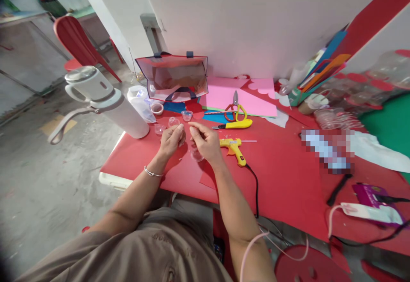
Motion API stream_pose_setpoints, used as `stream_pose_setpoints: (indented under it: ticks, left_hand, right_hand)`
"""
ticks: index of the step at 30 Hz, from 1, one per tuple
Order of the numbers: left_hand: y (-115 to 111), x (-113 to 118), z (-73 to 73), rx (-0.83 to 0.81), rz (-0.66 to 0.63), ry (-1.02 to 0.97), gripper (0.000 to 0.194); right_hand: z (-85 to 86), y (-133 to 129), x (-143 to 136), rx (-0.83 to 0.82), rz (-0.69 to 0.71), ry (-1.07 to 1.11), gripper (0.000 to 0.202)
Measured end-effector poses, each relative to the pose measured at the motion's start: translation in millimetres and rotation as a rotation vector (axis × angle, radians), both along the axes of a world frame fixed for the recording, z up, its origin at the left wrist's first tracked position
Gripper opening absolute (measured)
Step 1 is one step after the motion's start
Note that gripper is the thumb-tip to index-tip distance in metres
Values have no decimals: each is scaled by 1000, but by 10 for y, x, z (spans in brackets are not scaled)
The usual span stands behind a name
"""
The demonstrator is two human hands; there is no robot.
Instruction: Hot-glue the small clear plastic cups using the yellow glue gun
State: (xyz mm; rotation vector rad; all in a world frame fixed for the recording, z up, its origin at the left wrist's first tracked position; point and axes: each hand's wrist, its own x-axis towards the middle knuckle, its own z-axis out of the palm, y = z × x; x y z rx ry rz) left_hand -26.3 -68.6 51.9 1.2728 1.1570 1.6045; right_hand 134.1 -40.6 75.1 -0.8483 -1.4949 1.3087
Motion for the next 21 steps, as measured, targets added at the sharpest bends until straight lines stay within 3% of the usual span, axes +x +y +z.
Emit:
stream_pose_setpoints:
  ticks: [7,14,21]
  left_hand:
    - [-11,-20,57,70,39,112,52]
    - [8,-49,67,107,142,108,36]
    - [35,-175,65,93,60,216,31]
  right_hand:
    - [5,20,36,227,-80,-53,34]
    - [8,6,79,253,-55,-85,42]
    - [-21,49,90,258,-71,-161,39]
